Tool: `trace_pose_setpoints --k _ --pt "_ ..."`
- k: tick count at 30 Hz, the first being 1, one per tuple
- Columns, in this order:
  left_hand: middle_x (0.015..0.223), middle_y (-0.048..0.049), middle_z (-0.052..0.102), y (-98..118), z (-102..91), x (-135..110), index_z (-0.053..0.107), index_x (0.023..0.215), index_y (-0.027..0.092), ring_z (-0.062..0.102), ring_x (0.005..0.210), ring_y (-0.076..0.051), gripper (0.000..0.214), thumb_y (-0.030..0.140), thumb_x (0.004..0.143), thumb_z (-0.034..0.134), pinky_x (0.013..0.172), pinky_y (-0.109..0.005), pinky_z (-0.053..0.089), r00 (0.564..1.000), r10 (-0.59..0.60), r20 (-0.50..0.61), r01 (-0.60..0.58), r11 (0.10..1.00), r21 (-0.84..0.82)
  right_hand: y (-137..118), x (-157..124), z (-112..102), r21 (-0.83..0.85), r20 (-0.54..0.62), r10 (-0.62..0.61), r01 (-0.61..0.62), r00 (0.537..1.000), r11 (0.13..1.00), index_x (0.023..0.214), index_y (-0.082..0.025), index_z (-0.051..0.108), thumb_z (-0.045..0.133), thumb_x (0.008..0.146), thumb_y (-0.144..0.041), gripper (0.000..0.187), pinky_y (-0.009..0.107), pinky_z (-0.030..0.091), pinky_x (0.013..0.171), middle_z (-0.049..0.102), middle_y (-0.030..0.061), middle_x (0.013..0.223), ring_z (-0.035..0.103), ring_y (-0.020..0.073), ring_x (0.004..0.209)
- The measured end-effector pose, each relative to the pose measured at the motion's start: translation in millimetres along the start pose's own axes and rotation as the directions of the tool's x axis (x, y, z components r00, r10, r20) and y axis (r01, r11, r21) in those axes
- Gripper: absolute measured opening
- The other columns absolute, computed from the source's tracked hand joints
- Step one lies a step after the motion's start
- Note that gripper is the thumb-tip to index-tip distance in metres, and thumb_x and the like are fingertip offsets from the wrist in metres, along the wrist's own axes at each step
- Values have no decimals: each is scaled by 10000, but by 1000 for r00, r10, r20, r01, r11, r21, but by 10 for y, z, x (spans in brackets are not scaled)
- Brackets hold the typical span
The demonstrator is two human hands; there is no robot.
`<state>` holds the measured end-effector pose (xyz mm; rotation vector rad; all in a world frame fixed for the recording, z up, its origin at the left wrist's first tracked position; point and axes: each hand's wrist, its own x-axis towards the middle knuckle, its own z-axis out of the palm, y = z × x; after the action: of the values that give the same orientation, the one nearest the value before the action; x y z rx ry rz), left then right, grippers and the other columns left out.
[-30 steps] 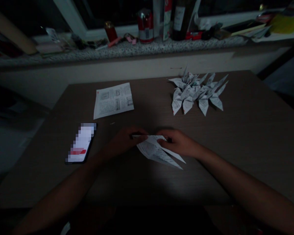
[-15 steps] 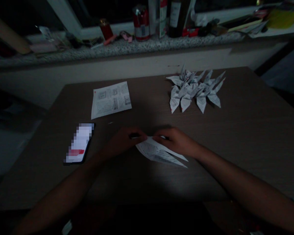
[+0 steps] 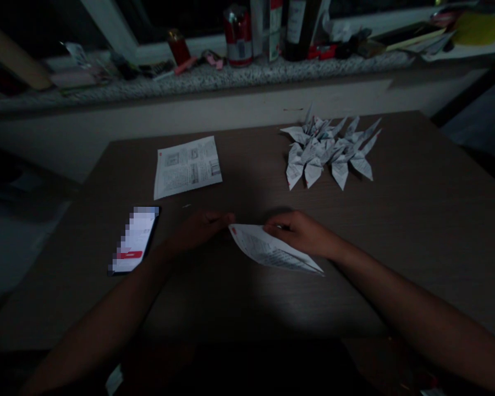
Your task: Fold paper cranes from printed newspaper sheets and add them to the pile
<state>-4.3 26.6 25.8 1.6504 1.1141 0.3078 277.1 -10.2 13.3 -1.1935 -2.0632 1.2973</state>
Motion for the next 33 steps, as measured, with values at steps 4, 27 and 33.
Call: trace_pose_setpoints --k 4,27,33 --pt "923 -38 802 7 -34 11 809 1092 223 714 768 -163 484 544 1054 449 730 -275 530 996 23 -90 -29 997 -65 51 11 -10 -7 -19 20 -20 1000 1000 902 -177 737 526 1021 -484 391 282 443 612 682 23 773 598 159 687" --pt "1079 -32 775 93 155 -3 761 1062 223 708 991 -209 203 355 952 653 900 -327 520 979 199 41 -203 962 182 -14 34 82 -36 -26 21 -22 999 999 874 -185 757 592 989 -458 340 296 445 607 739 39 783 639 180 698" --pt "1063 -40 782 109 168 -6 772 1034 223 714 971 -215 217 398 970 661 880 -324 517 985 165 55 -173 970 171 -13 56 71 57 -20 42 -41 999 998 859 -184 747 613 967 -506 366 286 444 603 721 27 774 622 167 694"
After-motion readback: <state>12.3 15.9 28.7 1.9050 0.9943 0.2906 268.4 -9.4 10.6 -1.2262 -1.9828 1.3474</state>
